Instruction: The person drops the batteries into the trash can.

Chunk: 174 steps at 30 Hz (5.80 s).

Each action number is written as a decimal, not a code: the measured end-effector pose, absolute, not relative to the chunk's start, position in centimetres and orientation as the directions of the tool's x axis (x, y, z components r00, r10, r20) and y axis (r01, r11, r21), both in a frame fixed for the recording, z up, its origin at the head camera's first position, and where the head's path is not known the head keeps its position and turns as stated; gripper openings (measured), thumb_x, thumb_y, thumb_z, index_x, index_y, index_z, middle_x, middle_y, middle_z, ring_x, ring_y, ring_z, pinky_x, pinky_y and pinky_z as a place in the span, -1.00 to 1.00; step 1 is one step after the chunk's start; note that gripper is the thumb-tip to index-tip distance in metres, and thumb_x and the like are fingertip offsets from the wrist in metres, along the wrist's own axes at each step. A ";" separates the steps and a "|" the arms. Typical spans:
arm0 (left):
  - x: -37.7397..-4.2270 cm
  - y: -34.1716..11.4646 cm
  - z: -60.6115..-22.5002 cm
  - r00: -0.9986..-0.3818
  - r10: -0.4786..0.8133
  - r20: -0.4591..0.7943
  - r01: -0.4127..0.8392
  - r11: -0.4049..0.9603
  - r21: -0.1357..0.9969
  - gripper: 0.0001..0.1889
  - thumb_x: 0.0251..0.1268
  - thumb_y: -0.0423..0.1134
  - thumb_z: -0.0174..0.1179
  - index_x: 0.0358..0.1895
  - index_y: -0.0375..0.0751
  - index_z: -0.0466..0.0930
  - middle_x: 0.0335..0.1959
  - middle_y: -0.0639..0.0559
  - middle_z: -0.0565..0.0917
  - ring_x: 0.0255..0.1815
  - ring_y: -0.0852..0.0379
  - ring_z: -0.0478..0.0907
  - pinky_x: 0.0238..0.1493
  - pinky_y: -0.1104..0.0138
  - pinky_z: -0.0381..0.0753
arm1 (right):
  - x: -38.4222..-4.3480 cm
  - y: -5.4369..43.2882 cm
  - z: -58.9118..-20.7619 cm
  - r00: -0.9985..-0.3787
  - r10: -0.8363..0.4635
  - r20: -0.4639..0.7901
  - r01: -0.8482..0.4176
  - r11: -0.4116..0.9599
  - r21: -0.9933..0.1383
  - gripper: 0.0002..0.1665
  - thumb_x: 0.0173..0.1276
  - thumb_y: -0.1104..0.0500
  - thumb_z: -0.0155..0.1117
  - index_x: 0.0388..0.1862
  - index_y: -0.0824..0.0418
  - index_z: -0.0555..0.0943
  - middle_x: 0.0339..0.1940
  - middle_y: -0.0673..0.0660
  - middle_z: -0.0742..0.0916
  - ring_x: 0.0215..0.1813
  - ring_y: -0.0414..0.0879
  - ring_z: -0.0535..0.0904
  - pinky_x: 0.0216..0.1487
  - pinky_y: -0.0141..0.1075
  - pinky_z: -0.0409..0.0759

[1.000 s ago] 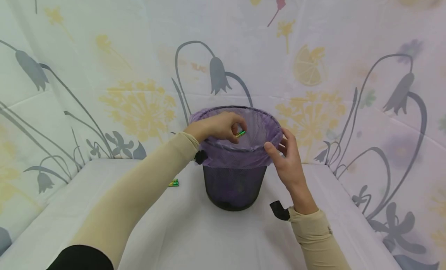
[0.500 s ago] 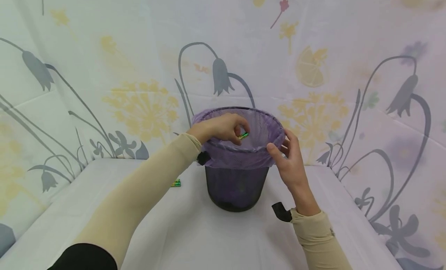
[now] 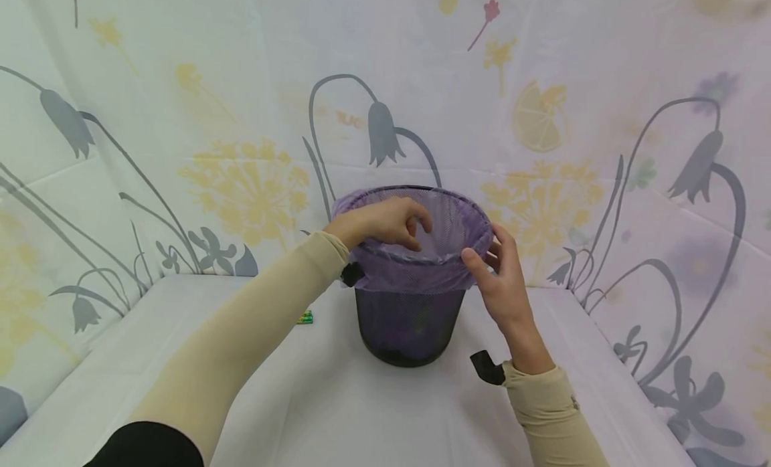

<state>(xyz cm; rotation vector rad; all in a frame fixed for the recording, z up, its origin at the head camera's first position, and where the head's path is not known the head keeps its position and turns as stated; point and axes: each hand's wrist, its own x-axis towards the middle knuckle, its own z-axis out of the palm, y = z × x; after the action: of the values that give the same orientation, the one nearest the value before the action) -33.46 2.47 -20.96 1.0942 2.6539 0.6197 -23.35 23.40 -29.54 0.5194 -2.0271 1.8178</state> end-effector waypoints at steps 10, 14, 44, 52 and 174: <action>-33.6 2.0 -20.5 -0.692 0.721 0.039 0.661 0.612 0.434 -0.61 0.27 -0.15 0.27 0.15 -0.12 0.53 -0.11 -0.02 0.59 -0.16 0.13 0.56 -0.18 0.32 0.55 | -23.6 23.1 -29.3 -0.859 -0.032 0.511 -0.512 0.099 -0.853 -0.26 0.44 0.16 0.07 0.50 0.13 0.02 0.26 0.38 0.33 0.21 0.09 0.36 0.04 -0.47 0.41; -33.5 1.4 -20.3 -0.685 0.721 0.103 0.682 0.586 0.438 -0.64 0.30 -0.13 0.24 0.12 -0.11 0.53 -0.12 -0.01 0.59 -0.19 0.13 0.56 -0.19 0.31 0.55 | -23.6 23.0 -29.3 -0.857 -0.029 0.514 -0.515 0.092 -0.852 -0.26 0.44 0.17 0.07 0.50 0.14 0.03 0.25 0.38 0.33 0.19 0.05 0.39 0.04 -0.47 0.42; -28.2 -9.4 -22.2 -0.619 0.489 0.615 0.774 0.513 0.371 -0.79 0.24 -0.26 0.25 -0.09 -0.26 0.62 -0.17 -0.07 0.62 -0.19 0.05 0.49 -0.10 0.24 0.47 | -23.5 23.5 -29.6 -0.853 -0.022 0.521 -0.521 0.069 -0.851 -0.27 0.44 0.18 0.08 0.49 0.15 0.05 0.23 0.35 0.36 0.17 0.02 0.42 -0.01 -0.46 0.45; -27.9 -12.1 -25.9 -0.661 0.442 0.606 0.737 0.534 0.414 -0.79 0.23 -0.29 0.26 -0.09 -0.23 0.63 -0.20 -0.04 0.61 -0.21 0.02 0.51 -0.15 0.18 0.51 | -23.4 23.5 -29.8 -0.860 -0.011 0.510 -0.509 0.094 -0.855 -0.27 0.44 0.16 0.08 0.50 0.13 0.05 0.25 0.35 0.35 0.19 0.01 0.41 -0.02 -0.46 0.43; -29.9 -14.4 -41.9 -0.913 0.409 -0.007 0.346 0.780 0.521 -0.59 -0.01 -0.41 0.43 -0.02 -0.29 0.59 -0.42 -0.03 0.50 -0.35 0.11 0.39 -0.22 0.25 0.42 | -23.6 23.5 -29.7 -0.849 -0.019 0.529 -0.528 0.091 -0.844 -0.28 0.44 0.16 0.08 0.49 0.14 0.07 0.23 0.38 0.36 0.15 0.02 0.43 -0.04 -0.45 0.48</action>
<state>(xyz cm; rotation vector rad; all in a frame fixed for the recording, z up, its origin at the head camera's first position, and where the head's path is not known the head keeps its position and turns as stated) -29.89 -14.43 -41.85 0.6067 2.8504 0.7997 -23.62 23.46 -29.68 0.5382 -1.9930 1.8096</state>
